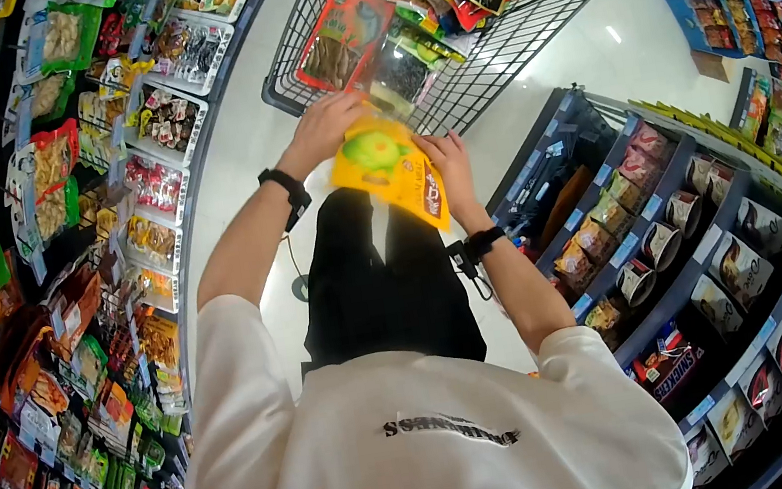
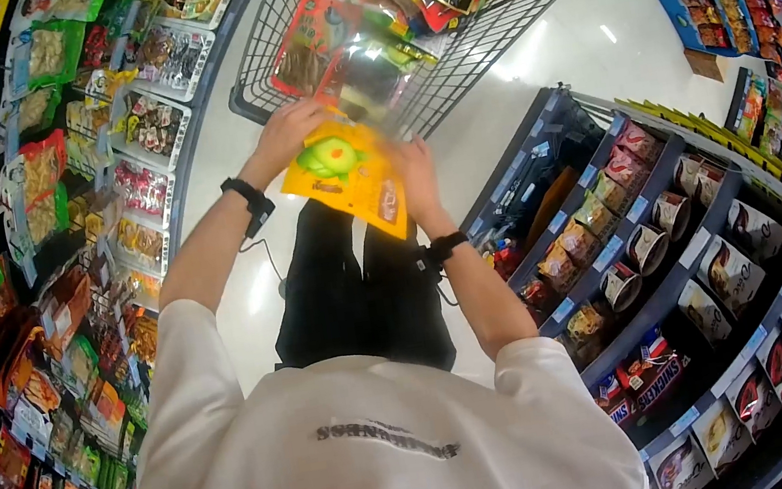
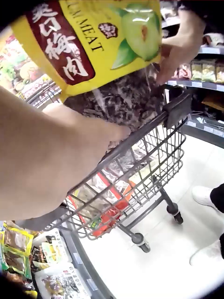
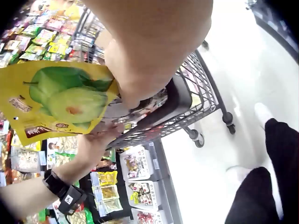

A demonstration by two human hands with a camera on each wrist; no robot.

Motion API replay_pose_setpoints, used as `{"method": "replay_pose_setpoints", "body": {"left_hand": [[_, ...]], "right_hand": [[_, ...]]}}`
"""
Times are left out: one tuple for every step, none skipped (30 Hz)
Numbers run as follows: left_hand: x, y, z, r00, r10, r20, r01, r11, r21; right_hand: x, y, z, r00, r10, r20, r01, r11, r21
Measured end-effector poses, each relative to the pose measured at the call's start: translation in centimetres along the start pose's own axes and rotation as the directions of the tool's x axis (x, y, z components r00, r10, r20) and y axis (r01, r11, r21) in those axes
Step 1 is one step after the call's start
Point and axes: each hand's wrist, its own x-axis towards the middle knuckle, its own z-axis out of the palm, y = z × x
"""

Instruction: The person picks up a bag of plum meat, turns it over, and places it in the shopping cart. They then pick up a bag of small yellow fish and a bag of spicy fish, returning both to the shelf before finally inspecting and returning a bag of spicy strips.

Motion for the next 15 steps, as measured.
{"method": "replay_pose_setpoints", "body": {"left_hand": [[0.6,-0.7,0.3,0.996,0.0,0.084,-0.004,0.999,0.05],[1.0,-0.7,0.7,0.996,0.003,0.089,-0.005,1.0,0.021],[1.6,-1.0,1.0,0.995,0.011,0.095,-0.011,1.0,-0.004],[2.5,-1.7,1.2,0.994,0.03,0.101,-0.027,0.999,-0.025],[2.5,-3.4,2.7,0.995,0.036,0.092,-0.031,0.998,-0.057],[3.2,-3.6,3.0,0.998,0.015,0.062,-0.013,0.999,-0.037],[3.6,-3.0,2.9,1.0,-0.006,0.029,0.007,1.0,-0.021],[3.9,-2.2,2.8,1.0,-0.026,0.001,0.026,1.0,-0.007],[4.3,-1.5,2.5,0.997,-0.071,0.0,0.071,0.997,-0.026],[4.4,-1.2,2.7,0.996,-0.089,0.008,0.089,0.996,-0.014],[4.7,-1.3,2.9,0.994,-0.108,0.01,0.108,0.994,0.006],[5.1,-1.6,3.2,0.992,-0.127,0.015,0.127,0.992,0.024],[5.6,-1.8,3.7,0.994,-0.109,0.007,0.109,0.992,0.06],[6.0,-1.9,4.2,0.994,-0.113,0.016,0.112,0.992,0.054],[6.8,-1.8,4.4,0.993,-0.115,0.023,0.114,0.992,0.046]], "right_hand": [[0.1,0.5,0.5,1.0,0.004,0.0,-0.004,1.0,0.01],[-0.2,0.8,0.8,0.999,0.033,0.01,-0.034,0.999,0.015],[-0.2,1.0,1.1,0.998,0.064,0.014,-0.064,0.998,0.021],[0.1,1.2,1.5,0.995,0.096,0.006,-0.097,0.995,0.024],[0.1,1.4,2.2,0.991,0.132,-0.022,-0.132,0.991,0.007],[0.3,1.5,2.6,0.982,0.175,-0.065,-0.175,0.985,0.005],[0.5,1.3,3.0,0.971,0.216,-0.107,-0.217,0.976,0.002],[0.9,1.2,3.3,0.954,0.261,-0.148,-0.263,0.965,0.002],[1.2,1.4,3.8,0.945,0.275,-0.176,-0.289,0.955,-0.059],[1.3,1.7,3.9,0.941,0.279,-0.192,-0.3,0.95,-0.089],[1.7,2.2,4.0,0.938,0.275,-0.21,-0.303,0.946,-0.117],[2.1,2.6,3.9,0.935,0.273,-0.227,-0.309,0.94,-0.145],[2.4,3.1,3.6,0.935,0.264,-0.235,-0.304,0.94,-0.156],[2.4,3.7,3.1,0.937,0.253,-0.241,-0.298,0.939,-0.17],[2.5,4.4,2.7,0.939,0.242,-0.246,-0.291,0.939,-0.186]]}}
